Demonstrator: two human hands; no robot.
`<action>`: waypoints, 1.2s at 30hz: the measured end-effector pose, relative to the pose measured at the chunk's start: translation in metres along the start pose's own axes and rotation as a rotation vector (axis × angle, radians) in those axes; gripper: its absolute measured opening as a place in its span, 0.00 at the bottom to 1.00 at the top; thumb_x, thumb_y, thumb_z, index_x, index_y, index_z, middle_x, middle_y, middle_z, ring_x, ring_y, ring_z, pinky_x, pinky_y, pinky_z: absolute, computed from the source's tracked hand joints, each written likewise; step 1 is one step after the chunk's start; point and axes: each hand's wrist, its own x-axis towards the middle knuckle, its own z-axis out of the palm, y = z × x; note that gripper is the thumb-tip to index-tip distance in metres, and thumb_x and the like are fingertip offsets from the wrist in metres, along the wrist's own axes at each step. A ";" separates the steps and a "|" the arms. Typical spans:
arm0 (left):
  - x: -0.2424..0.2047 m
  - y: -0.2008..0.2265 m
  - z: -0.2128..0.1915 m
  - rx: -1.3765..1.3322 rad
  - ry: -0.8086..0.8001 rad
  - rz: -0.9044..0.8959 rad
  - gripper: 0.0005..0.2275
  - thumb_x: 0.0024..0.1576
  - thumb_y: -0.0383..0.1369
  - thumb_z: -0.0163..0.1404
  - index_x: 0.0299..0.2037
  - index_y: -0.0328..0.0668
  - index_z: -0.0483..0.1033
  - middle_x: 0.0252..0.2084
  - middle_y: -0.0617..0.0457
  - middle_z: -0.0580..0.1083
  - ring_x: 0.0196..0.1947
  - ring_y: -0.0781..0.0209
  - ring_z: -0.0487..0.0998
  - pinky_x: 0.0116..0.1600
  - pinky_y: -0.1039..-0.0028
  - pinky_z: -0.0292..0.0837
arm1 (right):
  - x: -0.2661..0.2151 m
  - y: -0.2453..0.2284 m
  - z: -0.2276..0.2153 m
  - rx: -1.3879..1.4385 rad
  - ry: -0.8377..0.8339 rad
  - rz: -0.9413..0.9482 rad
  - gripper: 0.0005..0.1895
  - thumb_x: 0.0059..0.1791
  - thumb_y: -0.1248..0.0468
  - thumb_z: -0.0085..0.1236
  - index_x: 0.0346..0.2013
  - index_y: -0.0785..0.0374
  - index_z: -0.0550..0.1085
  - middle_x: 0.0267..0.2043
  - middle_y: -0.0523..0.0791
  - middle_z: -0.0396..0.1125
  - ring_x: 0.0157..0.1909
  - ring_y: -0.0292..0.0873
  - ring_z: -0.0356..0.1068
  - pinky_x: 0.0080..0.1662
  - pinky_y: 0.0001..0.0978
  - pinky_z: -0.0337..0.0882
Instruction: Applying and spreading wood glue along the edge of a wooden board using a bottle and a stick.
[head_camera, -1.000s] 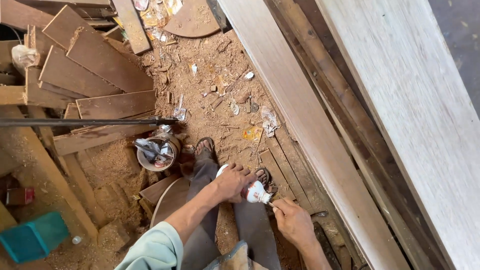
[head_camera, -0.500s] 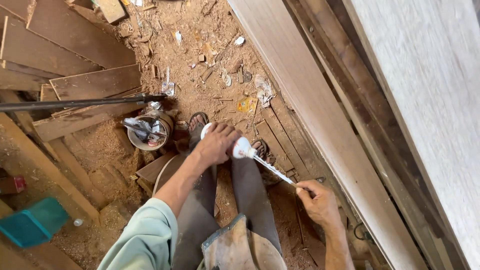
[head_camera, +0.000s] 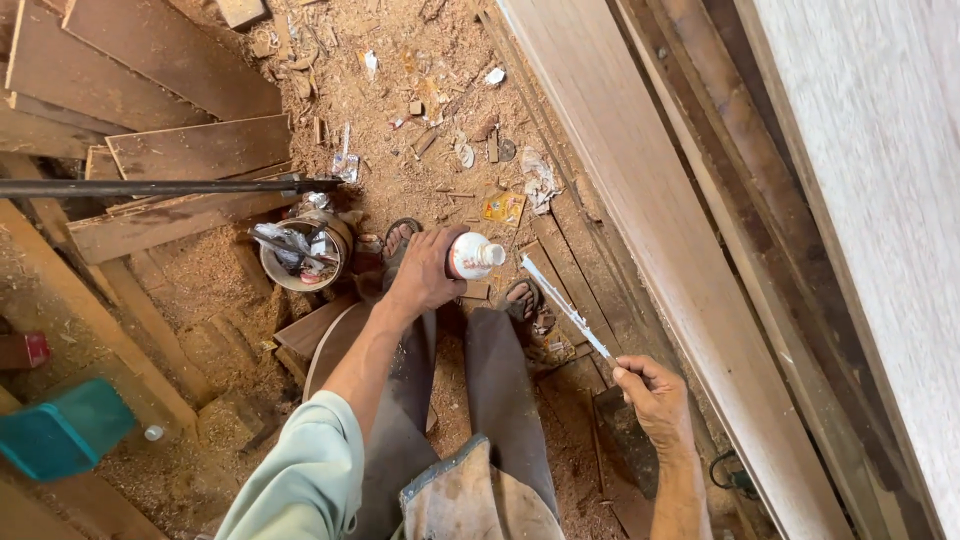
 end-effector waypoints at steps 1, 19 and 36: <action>0.000 -0.002 0.000 -0.062 0.044 -0.009 0.37 0.34 0.31 0.64 0.60 0.41 0.68 0.55 0.48 0.74 0.52 0.51 0.73 0.59 0.64 0.61 | 0.003 -0.001 0.005 0.072 0.010 -0.009 0.12 0.45 0.69 0.65 0.43 0.65 0.82 0.29 0.48 0.76 0.26 0.39 0.66 0.30 0.29 0.67; -0.028 -0.045 0.036 -0.460 0.249 -0.303 0.40 0.31 0.37 0.63 0.62 0.46 0.72 0.55 0.44 0.75 0.58 0.43 0.75 0.64 0.56 0.68 | 0.083 -0.042 0.091 -0.012 0.410 -0.577 0.06 0.53 0.70 0.63 0.45 0.64 0.80 0.35 0.50 0.72 0.34 0.39 0.70 0.39 0.34 0.74; -0.016 -0.072 0.017 -0.450 0.261 -0.317 0.38 0.33 0.35 0.63 0.62 0.44 0.71 0.55 0.44 0.75 0.58 0.41 0.75 0.65 0.53 0.68 | 0.115 -0.099 0.139 -0.057 0.512 -0.607 0.05 0.54 0.70 0.64 0.45 0.66 0.78 0.38 0.51 0.72 0.33 0.41 0.74 0.37 0.34 0.76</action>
